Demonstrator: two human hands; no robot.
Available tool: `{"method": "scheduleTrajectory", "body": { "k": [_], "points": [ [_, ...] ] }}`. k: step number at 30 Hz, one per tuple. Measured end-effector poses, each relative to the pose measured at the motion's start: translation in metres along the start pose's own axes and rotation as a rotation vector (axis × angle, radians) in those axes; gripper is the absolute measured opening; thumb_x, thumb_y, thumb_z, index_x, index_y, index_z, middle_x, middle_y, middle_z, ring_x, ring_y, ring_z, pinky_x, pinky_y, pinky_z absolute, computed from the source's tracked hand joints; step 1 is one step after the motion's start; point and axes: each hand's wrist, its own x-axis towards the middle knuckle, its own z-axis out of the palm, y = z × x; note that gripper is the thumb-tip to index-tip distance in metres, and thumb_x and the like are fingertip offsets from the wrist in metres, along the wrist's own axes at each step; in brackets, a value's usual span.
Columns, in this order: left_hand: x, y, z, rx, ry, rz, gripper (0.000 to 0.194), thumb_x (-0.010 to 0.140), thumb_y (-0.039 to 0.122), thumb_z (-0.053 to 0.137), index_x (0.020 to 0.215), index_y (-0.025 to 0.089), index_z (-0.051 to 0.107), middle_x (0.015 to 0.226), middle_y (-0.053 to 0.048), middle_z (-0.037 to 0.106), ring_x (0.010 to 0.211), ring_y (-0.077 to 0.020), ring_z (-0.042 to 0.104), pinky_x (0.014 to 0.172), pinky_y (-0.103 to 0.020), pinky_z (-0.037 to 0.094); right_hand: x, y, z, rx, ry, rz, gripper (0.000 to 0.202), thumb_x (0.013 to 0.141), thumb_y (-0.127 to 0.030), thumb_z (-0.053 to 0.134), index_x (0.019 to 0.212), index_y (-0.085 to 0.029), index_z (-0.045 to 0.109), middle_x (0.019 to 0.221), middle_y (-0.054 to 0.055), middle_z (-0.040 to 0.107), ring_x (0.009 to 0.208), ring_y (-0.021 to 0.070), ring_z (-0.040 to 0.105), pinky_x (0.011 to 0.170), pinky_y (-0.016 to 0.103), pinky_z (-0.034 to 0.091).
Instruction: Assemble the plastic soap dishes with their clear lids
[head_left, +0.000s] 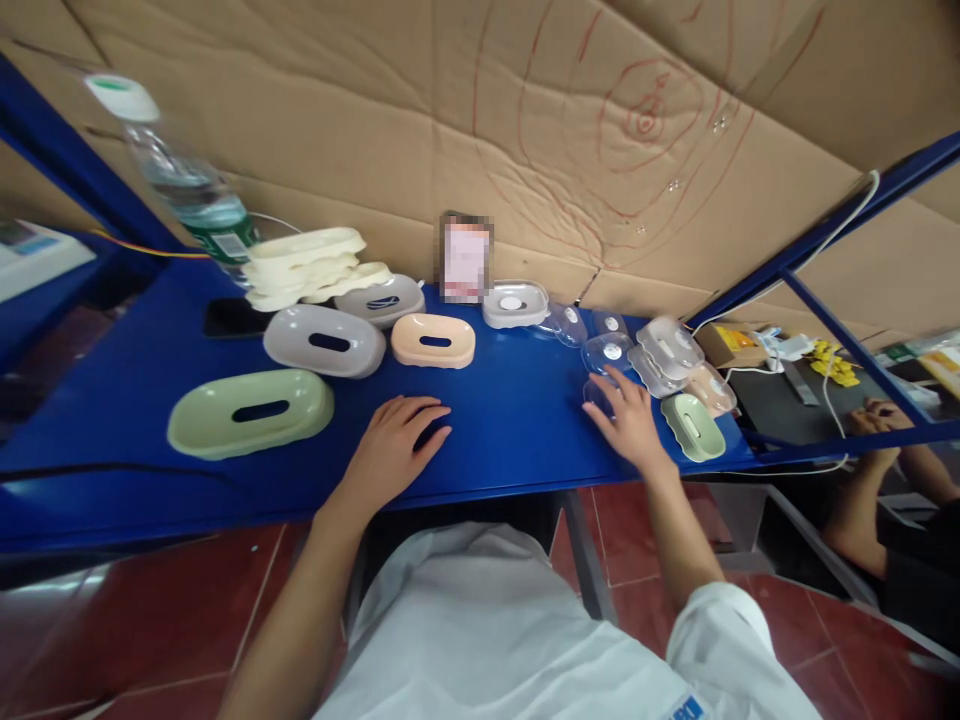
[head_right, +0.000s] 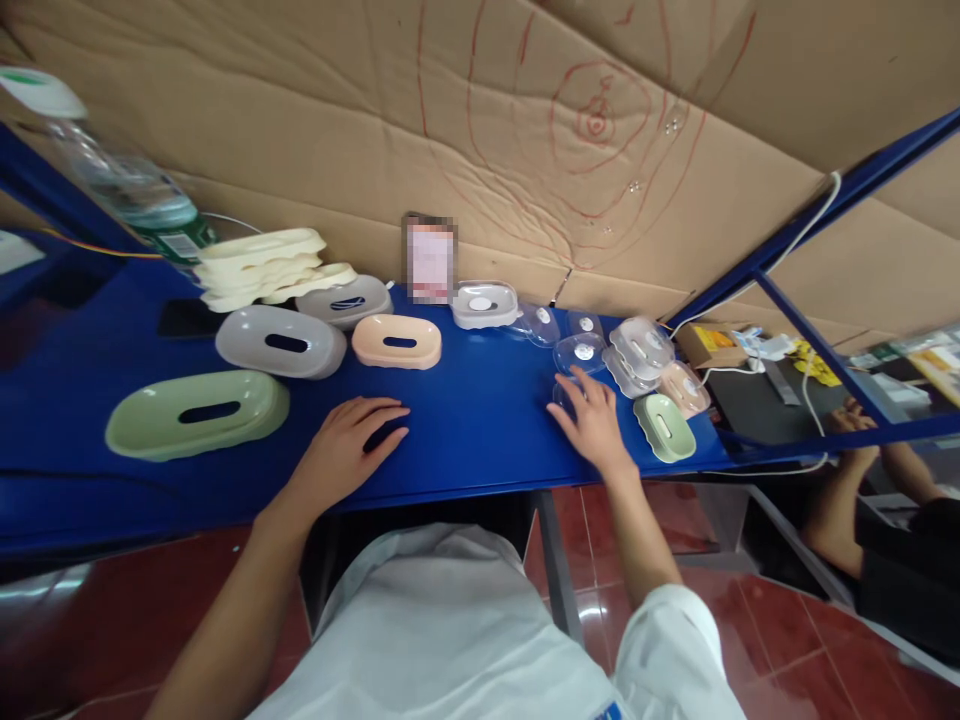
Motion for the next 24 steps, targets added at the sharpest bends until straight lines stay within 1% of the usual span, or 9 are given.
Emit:
{"method": "scheduleTrajectory", "body": {
  "k": [3,6,9,12,14,17,19,21,24],
  "points": [
    [0.0,0.0,0.002,0.011,0.011,0.008,0.038,0.112,0.046,0.048,0.128,0.025,0.075,0.136,-0.009,0.075,0.125,-0.0325,0.069,0.121,-0.057,0.046,-0.025,-0.025,0.017,0.042,0.005,0.038,0.056,0.112,-0.057,0.048,0.16,-0.03,0.054,0.164,0.017,0.054,0.151,0.0374,0.053,0.121,0.064,0.04],
    [0.001,0.0,0.003,0.002,0.008,0.005,0.036,0.111,0.045,0.05,0.127,0.025,0.076,0.136,-0.01,0.074,0.126,-0.0328,0.068,0.119,-0.058,0.047,-0.025,-0.034,0.017,0.051,-0.006,0.025,0.057,0.113,-0.056,0.046,0.163,-0.029,0.051,0.168,0.018,0.049,0.156,0.0388,0.048,0.125,0.069,0.032],
    [0.002,-0.001,0.003,-0.003,-0.005,-0.006,0.035,0.11,0.044,0.051,0.126,0.026,0.076,0.136,-0.01,0.074,0.125,-0.0332,0.068,0.119,-0.059,0.047,0.001,-0.048,0.006,0.064,-0.008,-0.05,0.058,0.113,-0.052,0.047,0.165,-0.028,0.047,0.175,0.017,0.04,0.162,0.0394,0.038,0.13,0.072,0.022],
    [0.001,-0.002,0.003,-0.001,-0.015,0.0,0.036,0.11,0.045,0.051,0.126,0.026,0.076,0.138,-0.01,0.073,0.126,-0.0334,0.068,0.121,-0.06,0.046,0.05,-0.074,0.004,0.096,-0.038,-0.179,0.057,0.114,-0.046,0.044,0.168,-0.029,0.043,0.178,0.012,0.037,0.165,0.0354,0.035,0.134,0.067,0.018],
    [0.0,-0.001,0.003,-0.004,-0.027,-0.003,0.035,0.11,0.045,0.051,0.126,0.026,0.076,0.139,-0.01,0.072,0.127,-0.0331,0.067,0.123,-0.06,0.045,0.086,-0.091,0.014,0.092,-0.037,-0.227,0.059,0.113,-0.043,0.045,0.17,-0.028,0.041,0.179,0.011,0.034,0.167,0.0355,0.029,0.135,0.068,0.011],
    [-0.001,0.0,0.002,0.005,-0.039,-0.01,0.034,0.11,0.044,0.051,0.126,0.027,0.076,0.142,-0.009,0.071,0.13,-0.0329,0.066,0.125,-0.06,0.043,0.129,-0.106,0.039,0.073,-0.018,-0.17,0.065,0.11,-0.036,0.048,0.172,-0.021,0.036,0.181,0.015,0.029,0.169,0.0381,0.02,0.133,0.074,0.0],
    [-0.002,0.0,0.002,0.019,-0.044,-0.009,0.034,0.109,0.043,0.051,0.127,0.027,0.076,0.142,-0.01,0.07,0.13,-0.0332,0.066,0.125,-0.06,0.043,0.141,-0.108,0.056,0.077,-0.021,-0.114,0.066,0.108,-0.031,0.05,0.171,-0.018,0.035,0.178,0.018,0.035,0.168,0.0382,0.023,0.131,0.076,-0.001],
    [-0.002,0.001,0.002,0.034,-0.051,-0.006,0.035,0.109,0.043,0.051,0.128,0.026,0.076,0.142,-0.01,0.07,0.13,-0.0336,0.065,0.124,-0.061,0.043,0.139,-0.105,0.067,0.088,-0.026,-0.099,0.062,0.108,-0.028,0.051,0.168,-0.018,0.041,0.169,0.02,0.047,0.163,0.0372,0.033,0.132,0.075,0.001],
    [-0.001,0.0,0.002,0.054,-0.054,-0.001,0.036,0.11,0.043,0.05,0.127,0.024,0.076,0.142,-0.011,0.07,0.13,-0.034,0.066,0.122,-0.061,0.045,0.128,-0.099,0.07,0.107,-0.028,-0.134,0.051,0.108,-0.024,0.051,0.159,-0.021,0.055,0.154,0.018,0.062,0.15,0.0349,0.049,0.131,0.071,0.006]
  ]
}}
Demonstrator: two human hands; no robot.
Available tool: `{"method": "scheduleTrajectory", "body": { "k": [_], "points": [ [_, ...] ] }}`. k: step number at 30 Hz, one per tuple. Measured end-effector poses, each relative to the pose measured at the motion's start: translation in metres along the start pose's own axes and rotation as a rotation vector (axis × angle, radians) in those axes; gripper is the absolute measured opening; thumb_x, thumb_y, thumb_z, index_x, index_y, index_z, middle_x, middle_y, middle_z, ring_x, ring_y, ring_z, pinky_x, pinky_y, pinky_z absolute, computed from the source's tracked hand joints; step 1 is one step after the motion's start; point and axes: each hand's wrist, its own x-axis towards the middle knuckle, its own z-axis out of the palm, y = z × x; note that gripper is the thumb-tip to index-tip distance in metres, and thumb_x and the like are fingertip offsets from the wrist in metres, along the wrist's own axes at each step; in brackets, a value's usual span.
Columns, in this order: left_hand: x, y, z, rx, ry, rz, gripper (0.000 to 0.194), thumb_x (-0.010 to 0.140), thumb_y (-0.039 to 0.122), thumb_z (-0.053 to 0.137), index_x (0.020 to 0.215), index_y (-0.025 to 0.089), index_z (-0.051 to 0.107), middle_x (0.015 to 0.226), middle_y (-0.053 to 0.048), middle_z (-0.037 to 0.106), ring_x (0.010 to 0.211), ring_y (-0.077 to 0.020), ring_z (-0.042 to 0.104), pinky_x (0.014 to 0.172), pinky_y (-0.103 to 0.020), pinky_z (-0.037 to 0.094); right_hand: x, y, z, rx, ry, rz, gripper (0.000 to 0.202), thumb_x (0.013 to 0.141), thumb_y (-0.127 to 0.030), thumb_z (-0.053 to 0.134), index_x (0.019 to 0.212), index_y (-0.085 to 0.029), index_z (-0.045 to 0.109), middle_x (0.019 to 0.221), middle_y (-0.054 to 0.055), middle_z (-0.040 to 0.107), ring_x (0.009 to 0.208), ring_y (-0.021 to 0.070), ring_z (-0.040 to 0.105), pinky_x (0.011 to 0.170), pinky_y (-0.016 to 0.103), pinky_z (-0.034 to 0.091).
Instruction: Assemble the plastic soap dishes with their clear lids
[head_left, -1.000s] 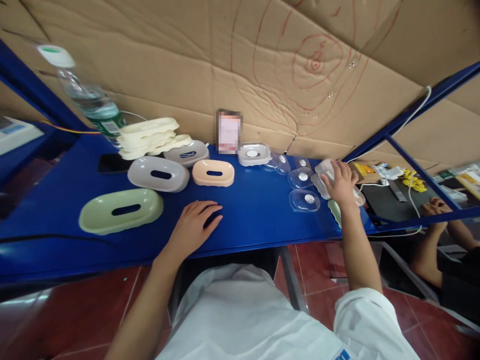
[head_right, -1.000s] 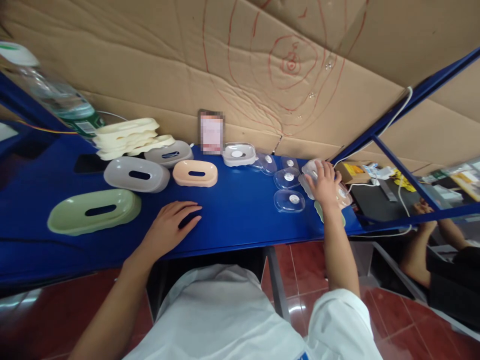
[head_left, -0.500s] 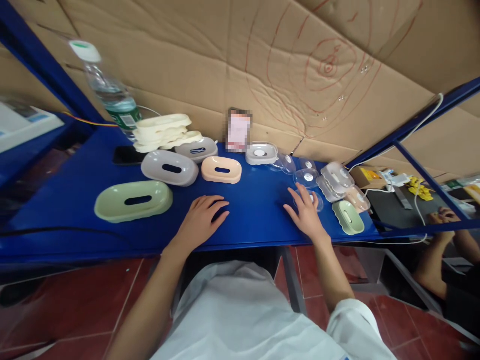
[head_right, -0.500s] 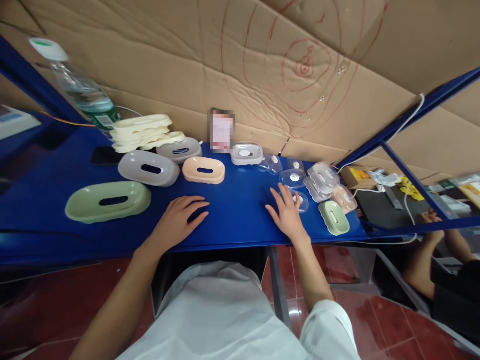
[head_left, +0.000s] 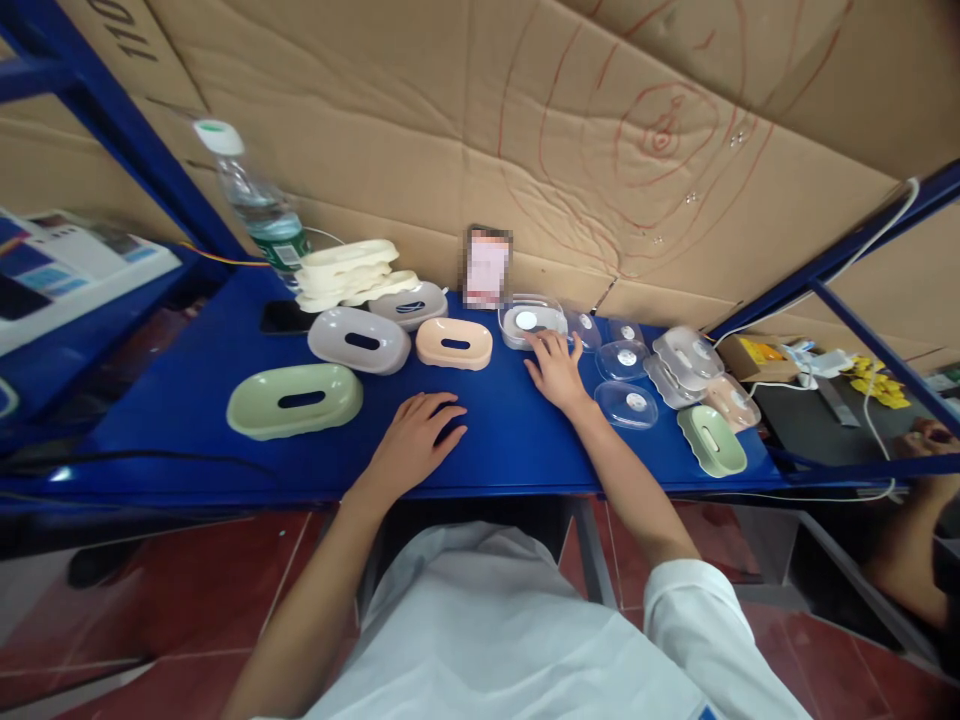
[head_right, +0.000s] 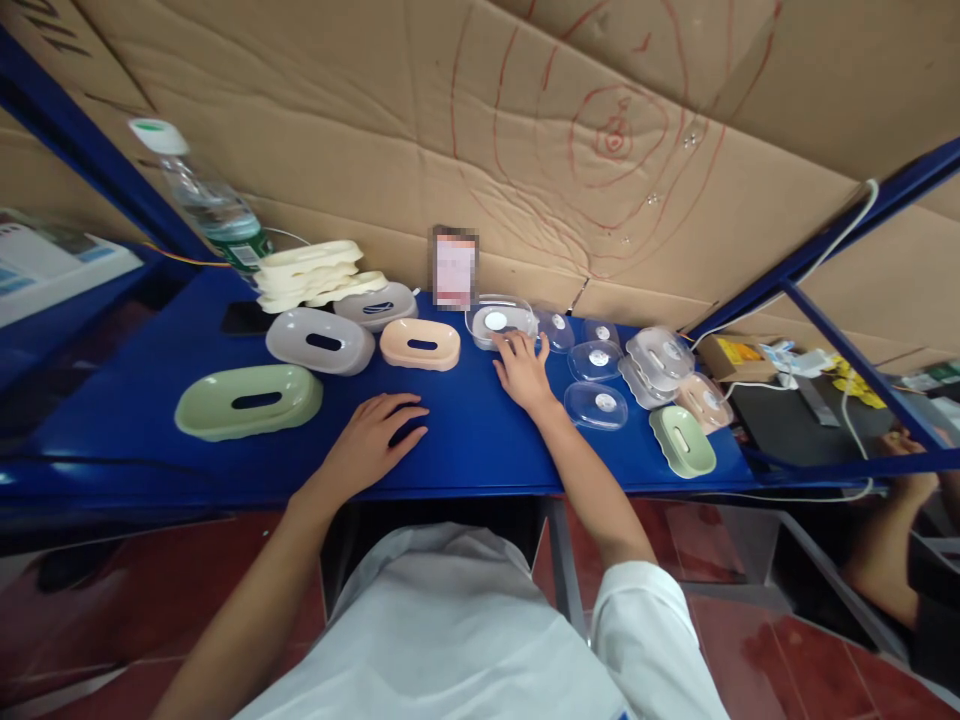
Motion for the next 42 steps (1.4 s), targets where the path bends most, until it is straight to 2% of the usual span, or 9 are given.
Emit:
{"method": "scheduleTrajectory", "body": {
  "k": [8,15,19,25,28,32,35,38,42],
  "points": [
    [-0.001,0.004,-0.001,-0.005,0.012,0.005,0.035,0.109,0.041,0.052,0.128,0.023,0.076,0.145,-0.012,0.069,0.132,-0.034,0.065,0.123,-0.059,0.045,-0.008,-0.004,-0.024,0.09,0.09,-0.085,0.034,0.113,-0.023,0.046,0.127,-0.02,0.076,0.123,0.013,0.08,0.117,0.0293,0.07,0.113,0.049,0.039],
    [0.006,0.001,-0.022,0.018,0.514,-0.261,0.028,0.106,0.035,0.056,0.12,0.02,0.075,0.138,-0.016,0.068,0.132,-0.0316,0.064,0.118,-0.05,0.051,-0.035,-0.049,-0.029,0.202,-0.078,-0.424,0.028,0.112,-0.025,0.054,0.132,-0.021,0.073,0.122,0.011,0.079,0.11,0.025,0.073,0.099,0.038,0.054],
    [0.032,-0.019,-0.047,0.036,0.612,-0.311,0.034,0.103,0.033,0.056,0.129,0.017,0.069,0.137,-0.018,0.069,0.136,-0.0337,0.061,0.122,-0.052,0.045,-0.043,-0.063,-0.024,0.181,-0.209,-0.478,0.022,0.112,-0.025,0.059,0.125,-0.019,0.075,0.117,0.01,0.08,0.105,0.0229,0.074,0.091,0.034,0.053],
    [0.095,-0.053,-0.078,0.187,0.529,-0.501,0.075,0.094,0.029,0.063,0.165,0.013,0.042,0.172,-0.024,0.039,0.158,-0.0461,0.036,0.127,-0.065,0.03,-0.039,-0.062,-0.026,0.098,-0.213,-0.331,0.026,0.112,-0.04,0.063,0.109,-0.02,0.078,0.111,0.008,0.08,0.102,0.0233,0.075,0.093,0.036,0.048],
    [0.118,-0.072,-0.086,0.24,0.503,-0.555,0.068,0.093,0.025,0.066,0.158,0.015,0.051,0.18,-0.023,0.022,0.166,-0.0489,0.018,0.129,-0.07,0.019,-0.038,-0.061,-0.028,0.02,-0.16,-0.178,0.036,0.113,-0.047,0.059,0.103,-0.019,0.078,0.105,0.01,0.081,0.102,0.0257,0.074,0.096,0.038,0.047],
    [0.131,-0.088,-0.1,0.247,0.476,-0.567,0.039,0.097,0.022,0.065,0.134,0.01,0.067,0.176,-0.023,0.031,0.162,-0.0476,0.025,0.128,-0.067,0.023,-0.035,-0.056,-0.028,-0.022,-0.109,-0.036,0.028,0.112,-0.038,0.059,0.11,-0.018,0.078,0.112,0.012,0.081,0.105,0.0289,0.074,0.096,0.04,0.049],
    [0.125,-0.081,-0.111,0.243,0.484,-0.464,0.028,0.101,0.024,0.066,0.124,0.01,0.071,0.164,-0.021,0.051,0.151,-0.0418,0.045,0.123,-0.059,0.035,-0.035,-0.059,-0.027,0.023,-0.042,-0.098,0.03,0.114,-0.031,0.053,0.132,-0.019,0.074,0.139,0.014,0.074,0.128,0.0305,0.067,0.106,0.043,0.048],
    [0.099,-0.055,-0.112,0.227,0.496,-0.348,0.028,0.106,0.033,0.062,0.126,0.014,0.07,0.147,-0.016,0.068,0.137,-0.0336,0.061,0.118,-0.05,0.045,-0.04,-0.072,-0.024,0.093,0.002,-0.356,0.041,0.115,-0.034,0.051,0.151,-0.02,0.062,0.16,0.014,0.061,0.147,0.0289,0.055,0.119,0.045,0.041],
    [0.026,-0.004,-0.082,0.216,0.404,-0.097,0.028,0.11,0.043,0.06,0.124,0.023,0.073,0.14,-0.01,0.075,0.129,-0.0311,0.068,0.112,-0.049,0.051,-0.049,-0.081,-0.02,0.027,-0.118,-0.439,0.044,0.113,-0.035,0.056,0.153,-0.02,0.061,0.142,0.015,0.072,0.131,0.03,0.065,0.118,0.051,0.04]
  ]
}}
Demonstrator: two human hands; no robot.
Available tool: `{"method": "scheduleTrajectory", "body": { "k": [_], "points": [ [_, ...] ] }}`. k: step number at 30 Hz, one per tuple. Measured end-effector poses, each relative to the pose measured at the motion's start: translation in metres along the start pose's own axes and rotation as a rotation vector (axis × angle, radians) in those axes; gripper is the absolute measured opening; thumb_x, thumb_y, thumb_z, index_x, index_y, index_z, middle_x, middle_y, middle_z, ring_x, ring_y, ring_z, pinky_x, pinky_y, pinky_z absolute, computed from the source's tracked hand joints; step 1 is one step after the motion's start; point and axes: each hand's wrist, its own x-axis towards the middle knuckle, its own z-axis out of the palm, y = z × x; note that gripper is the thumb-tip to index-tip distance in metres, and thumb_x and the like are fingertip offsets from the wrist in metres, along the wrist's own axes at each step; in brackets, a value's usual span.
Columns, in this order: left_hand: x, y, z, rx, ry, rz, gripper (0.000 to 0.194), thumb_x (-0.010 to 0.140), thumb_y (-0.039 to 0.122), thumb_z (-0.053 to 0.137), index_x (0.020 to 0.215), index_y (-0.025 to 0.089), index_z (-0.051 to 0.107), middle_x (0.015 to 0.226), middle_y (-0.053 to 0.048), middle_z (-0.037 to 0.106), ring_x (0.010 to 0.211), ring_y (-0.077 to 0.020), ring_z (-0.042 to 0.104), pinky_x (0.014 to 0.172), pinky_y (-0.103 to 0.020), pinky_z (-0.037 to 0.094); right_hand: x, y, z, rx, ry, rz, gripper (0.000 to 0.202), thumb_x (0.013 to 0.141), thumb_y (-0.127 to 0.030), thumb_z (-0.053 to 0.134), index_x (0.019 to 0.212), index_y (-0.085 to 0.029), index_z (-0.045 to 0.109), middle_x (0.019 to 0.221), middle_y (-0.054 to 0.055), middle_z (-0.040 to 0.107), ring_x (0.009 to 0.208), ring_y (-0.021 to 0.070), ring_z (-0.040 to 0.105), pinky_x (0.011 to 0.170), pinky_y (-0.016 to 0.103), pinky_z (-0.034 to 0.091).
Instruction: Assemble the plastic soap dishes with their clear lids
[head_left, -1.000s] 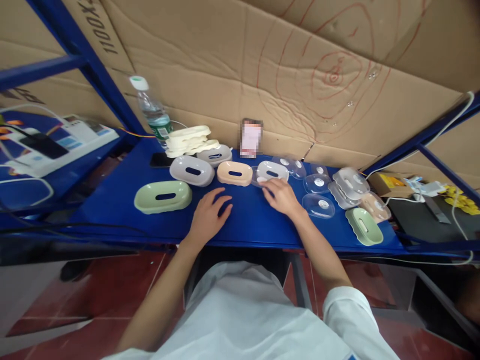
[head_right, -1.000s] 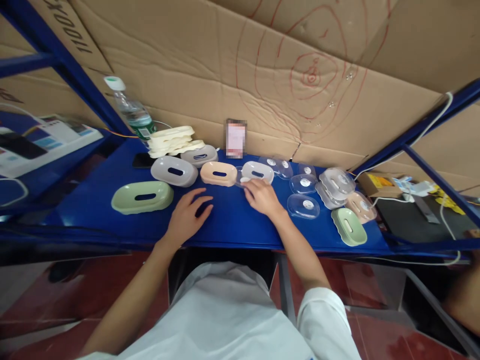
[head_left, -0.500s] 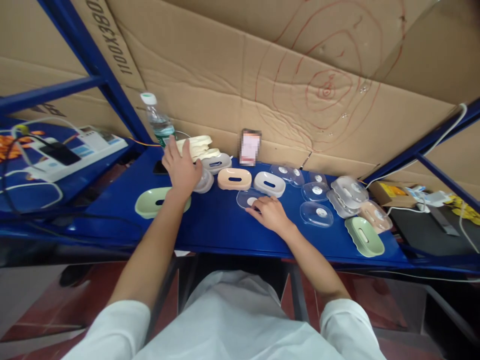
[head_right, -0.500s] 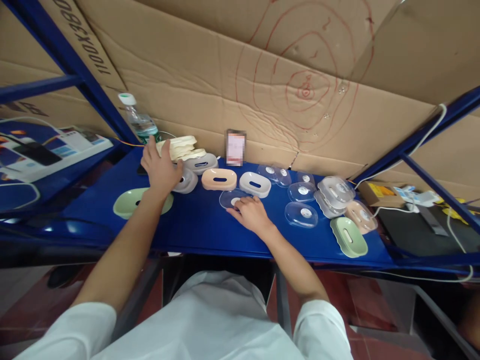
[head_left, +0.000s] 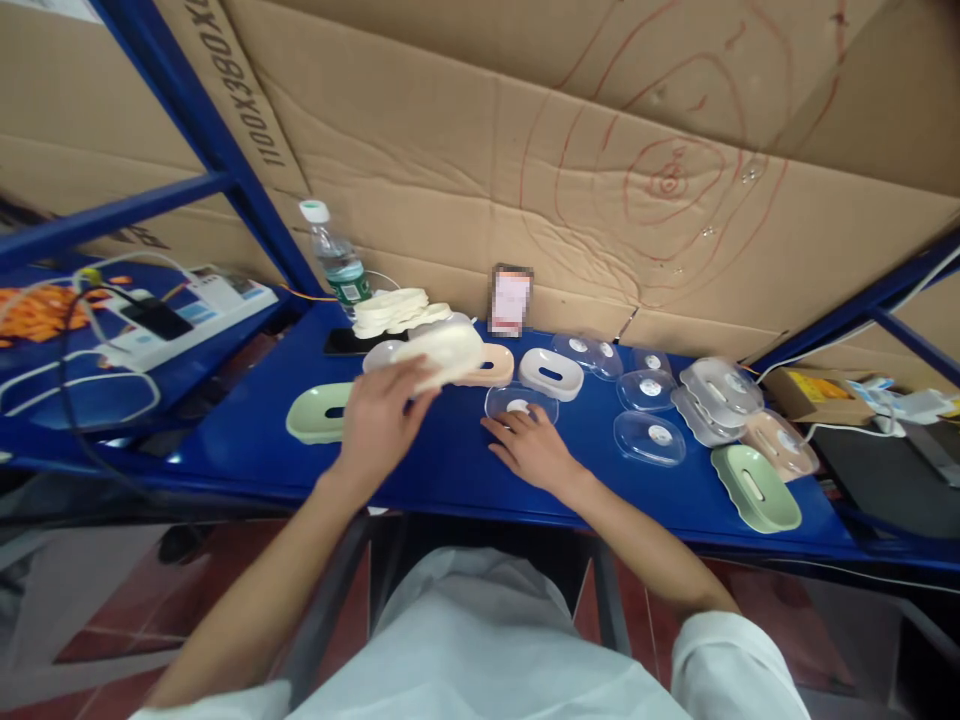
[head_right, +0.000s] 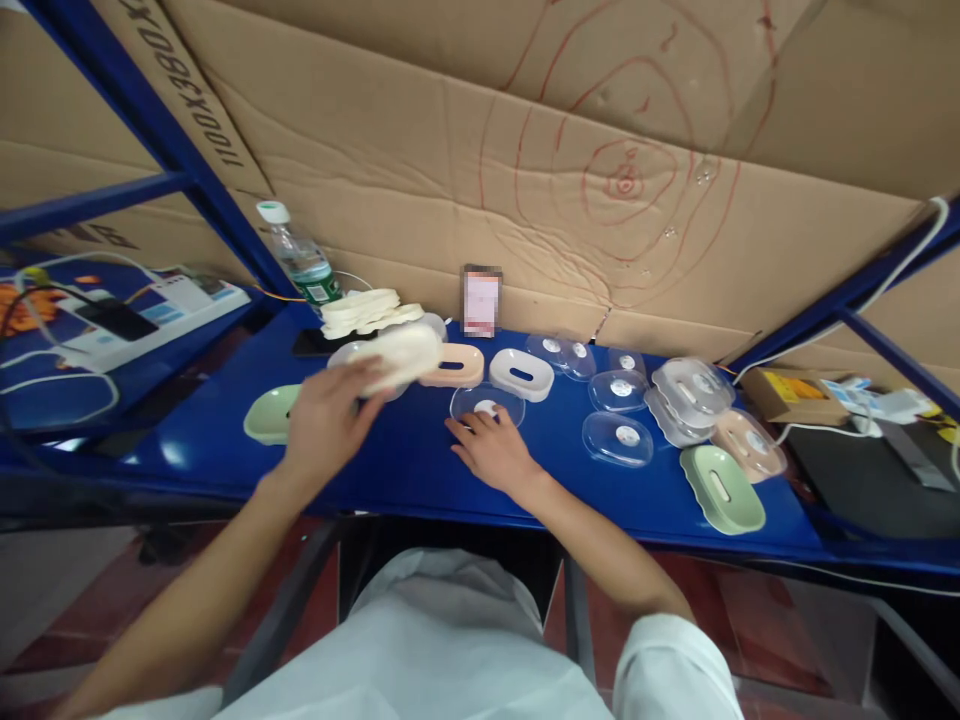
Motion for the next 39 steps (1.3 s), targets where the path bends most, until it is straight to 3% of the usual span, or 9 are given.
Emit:
{"method": "scheduleTrajectory", "body": {
  "k": [5,8,13,17,21,25,32,36,39],
  "points": [
    [-0.107,0.042,0.009,0.001,-0.168,0.049,0.02,0.11,0.028,0.056,0.119,0.023,0.073,0.143,-0.013,0.072,0.128,-0.0324,0.07,0.106,-0.051,0.057,0.0,0.008,-0.005,-0.108,0.003,0.282,0.031,0.112,-0.027,0.053,0.126,-0.014,0.077,0.134,0.021,0.074,0.127,0.0372,0.065,0.111,0.056,0.045],
    [-0.129,0.049,0.015,-0.06,-0.224,0.009,0.025,0.11,0.022,0.052,0.127,0.023,0.07,0.151,-0.016,0.066,0.141,-0.0339,0.063,0.118,-0.059,0.052,0.016,0.008,-0.002,-0.093,0.099,0.268,0.04,0.109,-0.019,0.054,0.146,-0.014,0.067,0.159,0.021,0.06,0.146,0.0377,0.054,0.119,0.055,0.041],
    [-0.119,0.042,0.018,-0.183,-0.212,-0.074,0.023,0.107,0.029,0.059,0.126,0.029,0.072,0.161,-0.016,0.055,0.145,-0.0382,0.058,0.115,-0.063,0.055,0.064,0.014,0.009,-0.039,0.026,0.164,0.053,0.107,-0.014,0.056,0.16,-0.013,0.053,0.162,0.02,0.057,0.152,0.0323,0.049,0.13,0.057,0.029],
    [-0.109,0.034,0.02,-0.197,-0.181,-0.186,0.063,0.105,0.039,0.066,0.163,0.03,0.044,0.168,-0.02,0.043,0.155,-0.0406,0.047,0.12,-0.064,0.051,0.079,0.015,0.001,0.006,-0.022,0.13,0.036,0.113,-0.02,0.049,0.142,-0.014,0.069,0.135,0.019,0.074,0.13,0.0326,0.063,0.123,0.057,0.034],
    [-0.104,0.024,0.021,-0.174,-0.139,-0.222,0.094,0.104,0.045,0.069,0.177,0.03,0.013,0.178,-0.023,0.027,0.164,-0.0433,0.034,0.125,-0.067,0.044,0.045,-0.005,-0.007,0.054,0.007,-0.137,0.033,0.111,-0.017,0.048,0.133,-0.02,0.072,0.131,0.013,0.074,0.127,0.029,0.062,0.121,0.052,0.036],
    [-0.104,0.011,0.02,-0.209,-0.306,-0.024,0.075,0.11,0.035,0.059,0.175,0.038,0.023,0.179,-0.013,0.034,0.165,-0.0375,0.035,0.125,-0.062,0.047,-0.001,-0.025,0.003,0.086,0.018,-0.263,0.034,0.11,-0.014,0.051,0.138,-0.019,0.069,0.132,0.01,0.075,0.128,0.0258,0.063,0.119,0.046,0.041],
    [-0.102,0.012,0.013,-0.234,-0.373,0.025,0.055,0.108,0.032,0.06,0.161,0.037,0.052,0.175,-0.011,0.042,0.16,-0.0385,0.043,0.12,-0.061,0.053,-0.032,-0.008,-0.007,0.149,0.041,-0.069,0.053,0.108,-0.052,0.064,0.154,-0.025,0.061,0.156,0.015,0.064,0.148,0.0329,0.055,0.128,0.058,0.036],
    [-0.096,0.021,0.008,-0.266,-0.385,0.031,0.045,0.103,0.028,0.064,0.147,0.031,0.065,0.167,-0.014,0.049,0.153,-0.0384,0.049,0.121,-0.062,0.051,-0.059,0.015,-0.013,0.214,0.069,0.215,0.036,0.112,-0.034,0.055,0.144,-0.027,0.071,0.141,0.014,0.074,0.135,0.0329,0.067,0.12,0.061,0.046],
    [-0.093,0.029,0.009,-0.323,-0.425,0.033,0.043,0.1,0.028,0.066,0.143,0.029,0.068,0.166,-0.013,0.05,0.152,-0.0367,0.05,0.122,-0.06,0.05,-0.082,0.022,-0.012,0.44,0.273,0.388,0.034,0.113,-0.027,0.048,0.13,-0.03,0.077,0.125,0.009,0.081,0.119,0.0278,0.075,0.106,0.05,0.059]
  ]
}}
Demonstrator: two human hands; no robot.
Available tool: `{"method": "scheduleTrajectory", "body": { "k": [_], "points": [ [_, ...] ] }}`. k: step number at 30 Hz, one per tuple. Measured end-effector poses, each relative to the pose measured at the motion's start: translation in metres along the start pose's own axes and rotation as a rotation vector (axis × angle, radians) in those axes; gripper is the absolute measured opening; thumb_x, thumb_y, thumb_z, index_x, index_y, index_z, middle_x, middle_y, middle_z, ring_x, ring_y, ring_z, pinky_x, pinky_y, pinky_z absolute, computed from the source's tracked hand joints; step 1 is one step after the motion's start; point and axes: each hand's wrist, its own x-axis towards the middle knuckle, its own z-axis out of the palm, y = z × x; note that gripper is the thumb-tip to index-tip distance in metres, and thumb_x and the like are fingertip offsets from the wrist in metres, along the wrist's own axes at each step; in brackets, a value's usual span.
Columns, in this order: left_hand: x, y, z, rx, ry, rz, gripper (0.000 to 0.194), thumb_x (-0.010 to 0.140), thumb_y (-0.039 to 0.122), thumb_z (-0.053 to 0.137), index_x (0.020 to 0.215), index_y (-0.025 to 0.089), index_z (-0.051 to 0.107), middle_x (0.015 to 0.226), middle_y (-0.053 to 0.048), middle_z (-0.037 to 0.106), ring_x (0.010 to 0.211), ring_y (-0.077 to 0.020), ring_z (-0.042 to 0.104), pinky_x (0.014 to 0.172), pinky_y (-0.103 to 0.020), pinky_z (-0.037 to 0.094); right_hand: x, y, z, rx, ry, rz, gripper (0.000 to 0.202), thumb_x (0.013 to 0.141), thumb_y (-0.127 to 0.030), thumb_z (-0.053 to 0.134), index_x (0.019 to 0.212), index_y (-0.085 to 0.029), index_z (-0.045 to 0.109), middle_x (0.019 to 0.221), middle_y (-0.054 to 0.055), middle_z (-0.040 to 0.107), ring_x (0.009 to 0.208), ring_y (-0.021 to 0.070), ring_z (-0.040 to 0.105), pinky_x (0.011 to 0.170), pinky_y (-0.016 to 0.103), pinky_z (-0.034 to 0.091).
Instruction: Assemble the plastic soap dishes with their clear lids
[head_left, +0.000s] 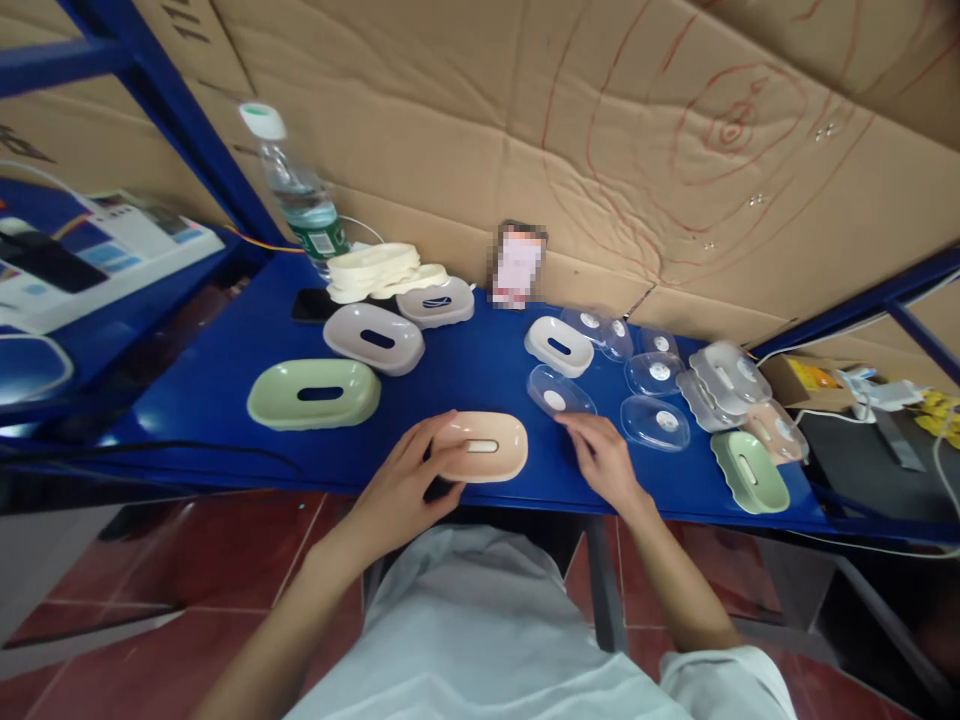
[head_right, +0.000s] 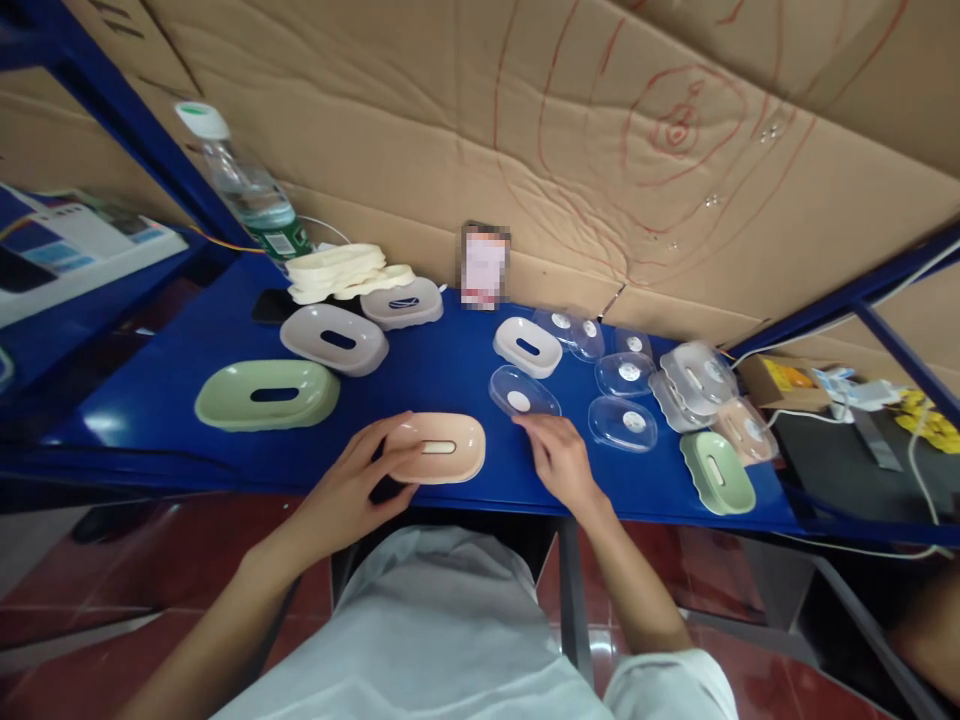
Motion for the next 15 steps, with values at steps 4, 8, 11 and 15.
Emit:
{"method": "scheduleTrajectory", "body": {
  "k": [4,8,11,15],
  "points": [
    [0.01,0.002,0.003,-0.033,-0.072,0.047,0.04,0.101,0.031,0.066,0.141,0.03,0.069,0.167,-0.011,0.05,0.153,-0.0345,0.05,0.123,-0.057,0.048,-0.01,0.011,-0.005,0.339,0.349,0.286,0.031,0.113,-0.046,0.051,0.123,-0.027,0.073,0.104,0.006,0.081,0.087,0.0235,0.077,0.081,0.041,0.066],
    [0.02,-0.006,-0.003,-0.077,-0.166,0.071,0.039,0.103,0.037,0.067,0.142,0.034,0.068,0.169,-0.009,0.049,0.153,-0.033,0.051,0.122,-0.056,0.048,-0.003,0.023,-0.008,0.313,0.266,0.354,0.04,0.112,-0.055,0.049,0.125,-0.025,0.073,0.124,0.011,0.074,0.099,0.0243,0.076,0.082,0.042,0.067],
    [0.02,-0.012,-0.005,-0.102,-0.147,0.048,0.039,0.103,0.04,0.067,0.141,0.033,0.07,0.17,-0.008,0.049,0.154,-0.0327,0.05,0.125,-0.054,0.047,-0.002,0.018,-0.006,0.034,0.219,0.239,0.044,0.114,-0.051,0.044,0.132,-0.025,0.074,0.153,0.015,0.059,0.143,0.0305,0.06,0.117,0.055,0.054],
    [0.016,-0.013,-0.001,-0.105,-0.097,0.005,0.043,0.104,0.044,0.067,0.145,0.034,0.067,0.17,-0.007,0.048,0.155,-0.0312,0.05,0.128,-0.052,0.044,-0.008,-0.001,0.008,-0.17,0.015,0.099,0.051,0.112,-0.05,0.053,0.157,-0.025,0.057,0.163,0.018,0.054,0.154,0.0345,0.049,0.125,0.06,0.045]
  ]
}}
